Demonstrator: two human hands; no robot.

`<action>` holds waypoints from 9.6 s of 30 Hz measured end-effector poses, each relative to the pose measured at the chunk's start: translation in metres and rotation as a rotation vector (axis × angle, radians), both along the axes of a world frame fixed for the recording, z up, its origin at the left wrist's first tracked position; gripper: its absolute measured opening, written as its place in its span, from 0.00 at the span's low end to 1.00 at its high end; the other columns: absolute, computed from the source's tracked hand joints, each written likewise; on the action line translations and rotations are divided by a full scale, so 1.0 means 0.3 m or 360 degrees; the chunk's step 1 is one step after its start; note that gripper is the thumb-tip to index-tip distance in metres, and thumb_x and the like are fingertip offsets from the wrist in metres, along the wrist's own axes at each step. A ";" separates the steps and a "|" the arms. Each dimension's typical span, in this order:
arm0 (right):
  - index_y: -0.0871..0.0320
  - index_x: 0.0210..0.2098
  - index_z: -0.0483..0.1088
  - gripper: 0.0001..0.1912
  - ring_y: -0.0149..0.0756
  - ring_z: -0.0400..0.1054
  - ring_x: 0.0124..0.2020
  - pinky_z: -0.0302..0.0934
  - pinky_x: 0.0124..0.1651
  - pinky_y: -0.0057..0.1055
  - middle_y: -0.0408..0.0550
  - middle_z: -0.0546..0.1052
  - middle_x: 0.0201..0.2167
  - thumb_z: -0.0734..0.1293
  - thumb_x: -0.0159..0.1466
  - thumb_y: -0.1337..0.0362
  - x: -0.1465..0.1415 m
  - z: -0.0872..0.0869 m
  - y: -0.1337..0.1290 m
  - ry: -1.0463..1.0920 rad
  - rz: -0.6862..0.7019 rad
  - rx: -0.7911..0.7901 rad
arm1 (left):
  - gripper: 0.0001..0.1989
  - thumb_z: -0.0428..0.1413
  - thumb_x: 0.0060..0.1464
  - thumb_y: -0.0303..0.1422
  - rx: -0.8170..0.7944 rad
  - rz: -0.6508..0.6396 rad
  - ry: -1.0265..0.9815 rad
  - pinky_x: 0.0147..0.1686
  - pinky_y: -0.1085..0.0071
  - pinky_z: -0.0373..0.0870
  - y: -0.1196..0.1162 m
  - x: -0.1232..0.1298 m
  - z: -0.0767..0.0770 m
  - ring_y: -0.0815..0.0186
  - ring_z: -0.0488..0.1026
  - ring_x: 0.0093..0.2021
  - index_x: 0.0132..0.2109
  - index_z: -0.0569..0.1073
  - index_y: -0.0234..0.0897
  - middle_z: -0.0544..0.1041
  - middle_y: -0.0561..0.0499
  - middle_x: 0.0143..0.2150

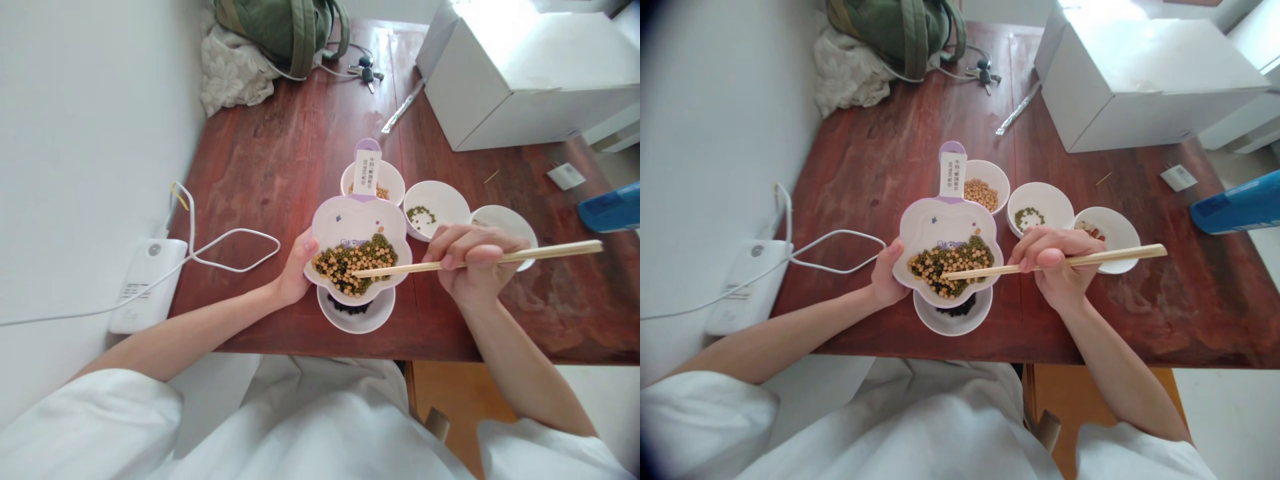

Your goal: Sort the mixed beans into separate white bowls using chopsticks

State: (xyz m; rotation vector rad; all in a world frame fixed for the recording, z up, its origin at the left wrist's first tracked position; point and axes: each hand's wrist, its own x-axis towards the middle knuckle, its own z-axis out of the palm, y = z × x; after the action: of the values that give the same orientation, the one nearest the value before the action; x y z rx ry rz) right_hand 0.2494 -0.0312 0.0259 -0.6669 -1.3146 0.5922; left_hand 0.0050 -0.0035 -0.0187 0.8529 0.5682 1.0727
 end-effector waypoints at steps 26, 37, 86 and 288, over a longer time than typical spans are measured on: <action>0.51 0.28 0.78 0.21 0.44 0.78 0.33 0.70 0.49 0.50 0.42 0.82 0.22 0.73 0.74 0.48 0.007 -0.013 -0.017 -0.0637 0.0107 0.0210 | 0.30 0.66 0.57 0.60 -0.0062 0.0077 0.0057 0.70 0.45 0.76 -0.010 -0.009 -0.026 0.37 0.77 0.71 0.52 0.85 0.40 0.89 0.44 0.56; 0.47 0.26 0.78 0.21 0.45 0.77 0.28 0.72 0.48 0.53 0.41 0.80 0.19 0.74 0.72 0.46 0.016 -0.021 -0.022 -0.0587 0.0031 0.0110 | 0.29 0.64 0.59 0.60 -0.0007 0.0018 0.0081 0.70 0.46 0.75 -0.006 -0.015 -0.029 0.37 0.78 0.70 0.50 0.85 0.39 0.89 0.43 0.56; 0.51 0.25 0.78 0.26 0.43 0.78 0.34 0.71 0.61 0.52 0.43 0.81 0.20 0.71 0.74 0.44 0.013 -0.007 -0.025 -0.0553 0.0174 -0.0010 | 0.30 0.64 0.59 0.60 -0.0009 0.0028 0.0077 0.70 0.47 0.75 -0.006 -0.015 -0.034 0.37 0.78 0.70 0.51 0.85 0.39 0.89 0.42 0.56; 0.52 0.25 0.81 0.24 0.45 0.79 0.31 0.75 0.44 0.48 0.46 0.81 0.20 0.73 0.72 0.45 0.024 -0.024 -0.011 -0.0514 0.0300 0.0021 | 0.31 0.67 0.57 0.60 -0.0064 0.0020 0.0030 0.68 0.46 0.76 -0.011 -0.012 -0.025 0.37 0.78 0.69 0.54 0.86 0.41 0.89 0.44 0.56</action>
State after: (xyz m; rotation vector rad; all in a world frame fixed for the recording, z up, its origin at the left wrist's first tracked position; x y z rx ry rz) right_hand 0.2567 -0.0344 0.0187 -0.6499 -1.6948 0.6449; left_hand 0.0014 -0.0069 -0.0262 0.8261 0.6100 1.0623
